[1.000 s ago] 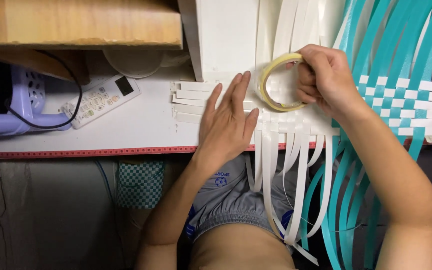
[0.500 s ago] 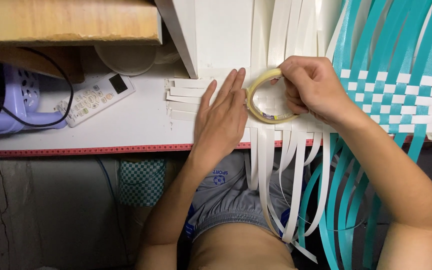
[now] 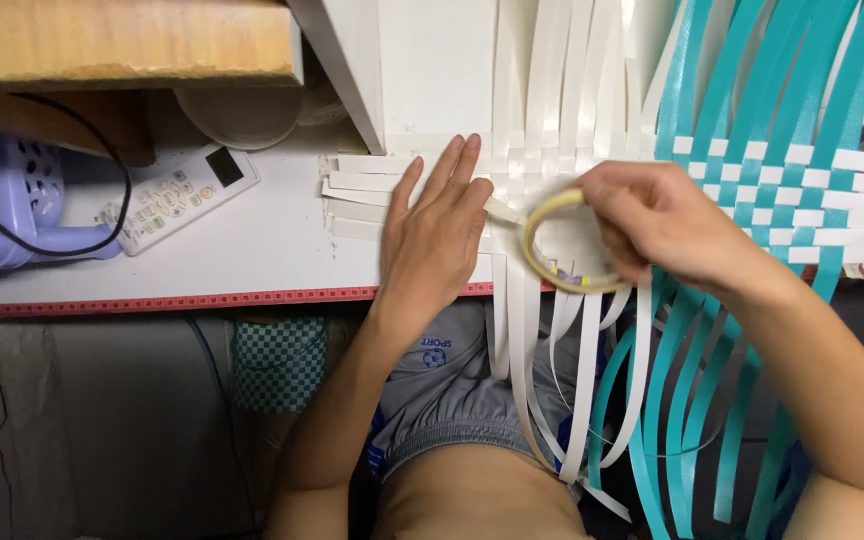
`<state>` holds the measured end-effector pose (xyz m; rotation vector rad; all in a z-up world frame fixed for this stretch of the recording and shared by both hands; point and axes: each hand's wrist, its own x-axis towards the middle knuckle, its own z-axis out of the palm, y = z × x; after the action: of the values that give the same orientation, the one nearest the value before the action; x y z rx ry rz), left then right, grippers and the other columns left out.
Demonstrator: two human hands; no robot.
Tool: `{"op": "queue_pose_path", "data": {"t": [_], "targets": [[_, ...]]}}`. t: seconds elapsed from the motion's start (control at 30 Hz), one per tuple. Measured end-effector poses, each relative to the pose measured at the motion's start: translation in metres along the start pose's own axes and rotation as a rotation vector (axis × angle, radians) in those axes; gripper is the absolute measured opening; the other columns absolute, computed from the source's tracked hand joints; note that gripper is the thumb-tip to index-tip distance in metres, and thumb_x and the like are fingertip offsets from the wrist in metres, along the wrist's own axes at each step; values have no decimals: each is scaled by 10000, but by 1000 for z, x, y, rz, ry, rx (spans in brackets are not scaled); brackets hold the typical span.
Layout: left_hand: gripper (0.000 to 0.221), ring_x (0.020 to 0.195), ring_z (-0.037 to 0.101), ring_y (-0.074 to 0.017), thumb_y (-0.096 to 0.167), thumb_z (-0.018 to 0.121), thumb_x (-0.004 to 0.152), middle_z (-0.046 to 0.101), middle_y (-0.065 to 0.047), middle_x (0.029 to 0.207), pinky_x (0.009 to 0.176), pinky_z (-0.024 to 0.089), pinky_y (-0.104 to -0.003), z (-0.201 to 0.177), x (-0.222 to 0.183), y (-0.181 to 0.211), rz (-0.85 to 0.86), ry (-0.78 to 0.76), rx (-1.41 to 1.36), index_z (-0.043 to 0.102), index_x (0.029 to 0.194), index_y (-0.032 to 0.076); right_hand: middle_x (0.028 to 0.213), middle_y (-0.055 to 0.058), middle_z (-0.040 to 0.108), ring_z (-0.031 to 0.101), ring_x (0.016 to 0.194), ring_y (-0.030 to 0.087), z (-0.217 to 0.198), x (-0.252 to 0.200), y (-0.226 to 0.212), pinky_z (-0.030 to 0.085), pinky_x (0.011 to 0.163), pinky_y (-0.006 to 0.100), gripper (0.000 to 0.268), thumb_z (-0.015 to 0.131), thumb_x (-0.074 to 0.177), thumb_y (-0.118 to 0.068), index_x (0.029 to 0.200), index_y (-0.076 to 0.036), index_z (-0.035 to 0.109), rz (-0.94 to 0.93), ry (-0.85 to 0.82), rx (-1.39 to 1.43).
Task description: The person is weaving teal and white plastic strips together to form a bag, occasionally using masking tape to secure the strips in place.
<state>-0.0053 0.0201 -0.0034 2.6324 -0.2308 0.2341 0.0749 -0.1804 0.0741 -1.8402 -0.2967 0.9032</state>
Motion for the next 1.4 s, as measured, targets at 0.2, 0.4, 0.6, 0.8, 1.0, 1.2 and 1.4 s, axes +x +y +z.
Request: {"op": "queue_pose_path", "data": {"t": [0.2, 0.4, 0.6, 0.8, 1.0, 1.2, 1.4], "targets": [[112, 1378, 371, -226, 67, 582, 907, 443, -97, 1452, 1129, 252, -421, -3, -1, 3, 33, -7, 71, 532, 997, 112, 380, -3, 432, 597, 299, 135, 9, -12, 6, 648, 379, 286, 504, 297, 962, -161, 1465, -138, 291, 38, -298, 27], [95, 1370, 381, -219, 64, 577, 911, 466, -87, 1439, 1121, 261, -414, -4, -1, 3, 40, 23, 83, 540, 982, 115, 418, 67, 477, 608, 331, 211, 26, -13, -2, 713, 637, 448, 563, 224, 933, -155, 1490, -84, 181, 195, -432, 244], [90, 1370, 382, -217, 68, 558, 911, 475, -88, 1434, 1119, 260, -412, -4, -2, 0, 45, 28, 87, 534, 980, 119, 436, 154, 534, 625, 362, 325, 39, -9, -5, 627, 489, 450, 530, 267, 899, -93, 1423, -15, 248, 362, -465, 584], [125, 1391, 341, -228, 156, 421, 981, 430, -131, 1455, 1128, 203, -452, 1, -2, -1, -2, 0, -28, 532, 1008, 106, 475, 217, 549, 649, 432, 411, 57, 0, 31, 598, 524, 575, 416, 273, 1004, -335, 1106, 35, 435, 382, -362, 777], [309, 1405, 310, -221, 340, 356, 1011, 406, -166, 1461, 1146, 145, -460, 7, -1, -3, -58, -5, -131, 488, 1118, 82, 547, 225, 590, 700, 501, 353, 53, 1, 5, 642, 503, 481, 350, 352, 1007, -194, 1067, 102, 529, 171, -86, 717], [329, 1406, 305, -218, 338, 370, 1011, 425, -174, 1448, 1157, 126, -450, -1, -2, 0, -77, -15, -169, 457, 1159, 57, 534, 195, 562, 706, 534, 352, 45, 14, -20, 656, 542, 486, 302, 367, 1017, -152, 1094, 100, 517, -6, -4, 744], [224, 1417, 296, -246, 261, 353, 930, 365, -205, 1479, 1152, 135, -478, -6, -5, -5, -35, -52, -244, 402, 1084, 106, 486, 181, 529, 693, 540, 344, 47, 44, -2, 637, 568, 521, 250, 327, 1014, -133, 1064, 68, 468, 95, 33, 750]]}}
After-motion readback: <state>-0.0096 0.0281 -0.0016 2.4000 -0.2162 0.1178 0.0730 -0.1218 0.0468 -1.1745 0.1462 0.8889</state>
